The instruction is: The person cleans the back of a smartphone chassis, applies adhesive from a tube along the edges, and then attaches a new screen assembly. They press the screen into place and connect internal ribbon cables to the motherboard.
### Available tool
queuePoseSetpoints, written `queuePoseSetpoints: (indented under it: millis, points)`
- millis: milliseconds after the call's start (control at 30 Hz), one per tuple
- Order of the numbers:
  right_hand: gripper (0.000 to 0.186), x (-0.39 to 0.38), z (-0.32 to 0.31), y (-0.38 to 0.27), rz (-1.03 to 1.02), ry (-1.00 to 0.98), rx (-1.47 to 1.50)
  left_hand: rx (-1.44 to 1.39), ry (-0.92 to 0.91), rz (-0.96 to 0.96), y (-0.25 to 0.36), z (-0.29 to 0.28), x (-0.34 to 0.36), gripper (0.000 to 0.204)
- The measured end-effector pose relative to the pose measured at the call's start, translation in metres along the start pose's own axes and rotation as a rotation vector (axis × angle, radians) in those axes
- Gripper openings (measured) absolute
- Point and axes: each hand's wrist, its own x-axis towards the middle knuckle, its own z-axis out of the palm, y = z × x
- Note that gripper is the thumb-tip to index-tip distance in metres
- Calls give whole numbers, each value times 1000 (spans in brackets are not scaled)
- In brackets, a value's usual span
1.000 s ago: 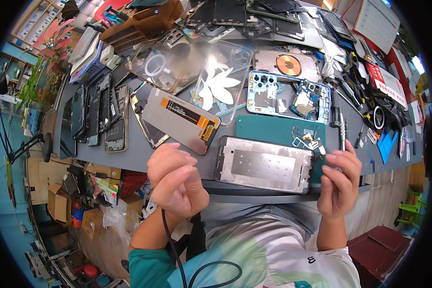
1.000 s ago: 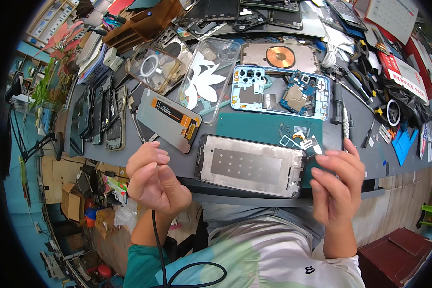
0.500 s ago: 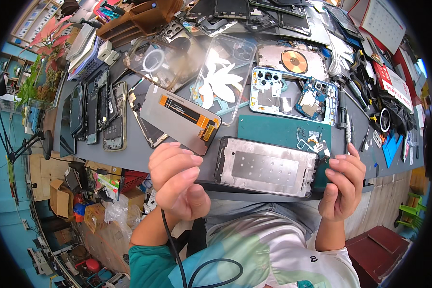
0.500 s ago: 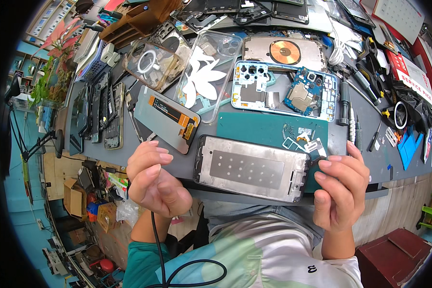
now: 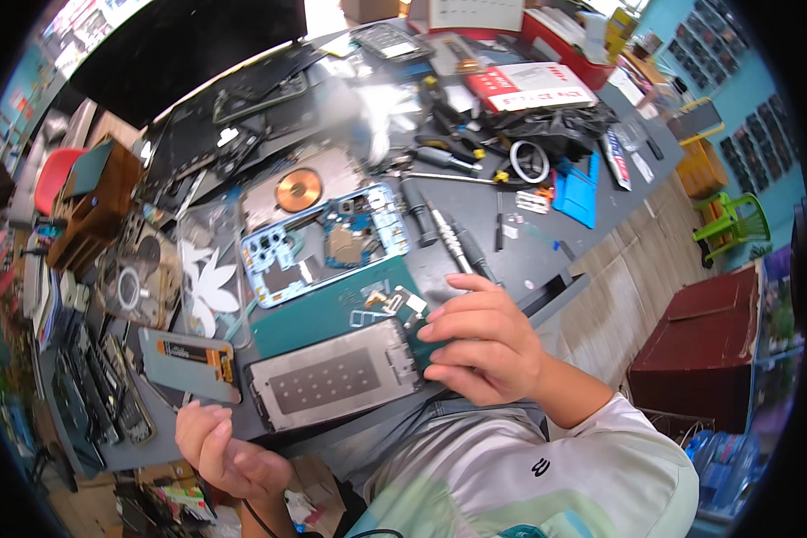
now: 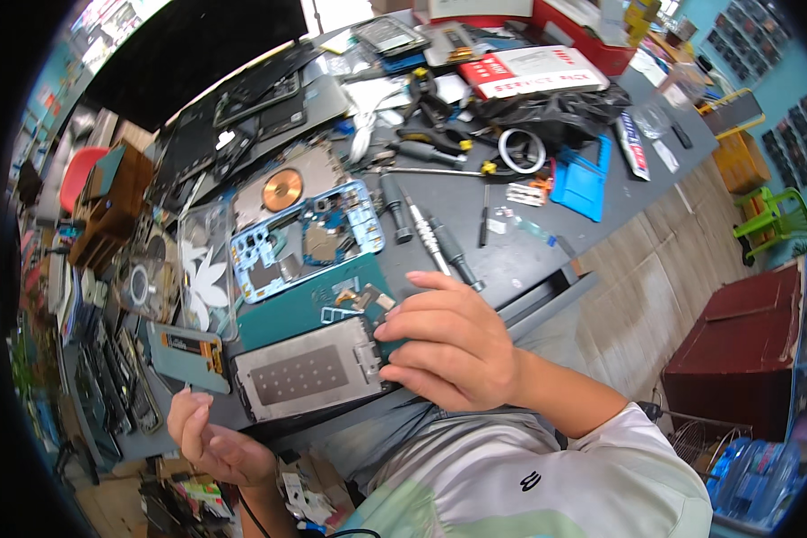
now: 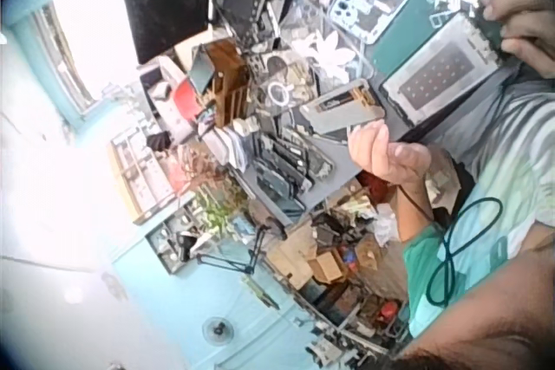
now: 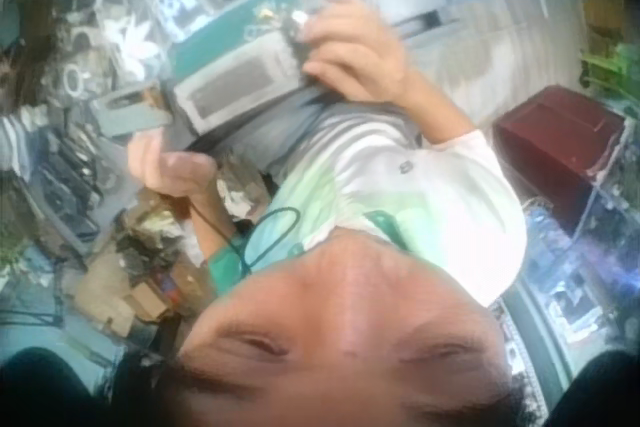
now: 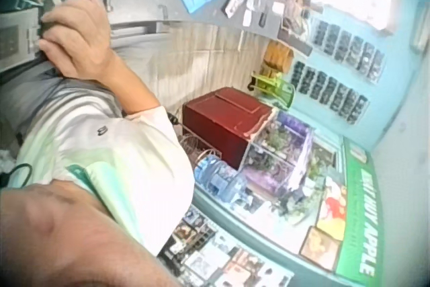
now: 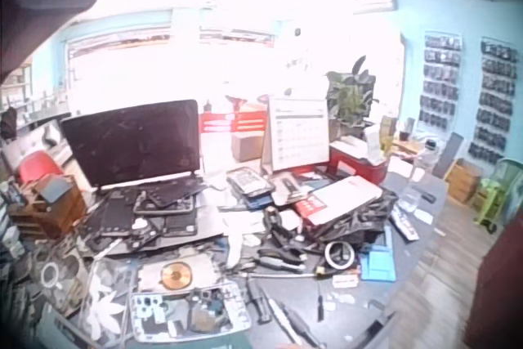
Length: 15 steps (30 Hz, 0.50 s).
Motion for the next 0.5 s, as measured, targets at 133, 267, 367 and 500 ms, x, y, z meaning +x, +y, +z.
queuePoseSetpoints:
  millis: [133, 267, 367, 500]
  points:
    - [25, -4, -22, -5, -1, 9, -55, -21, -41, -15, 0, -3, -4, 35]
    - [28, -4, -54, -1, 25, 53, -263, -5, -51, 18, 2, -3, -1, 35]
    - [31, -3, -81, 22, 111, 130, -489, 5, -51, 19, 2, -8, -11, 34]
    - [39, -12, -158, 87, 481, 413, -913, -48, -42, 43, 6, -4, -6, 35]
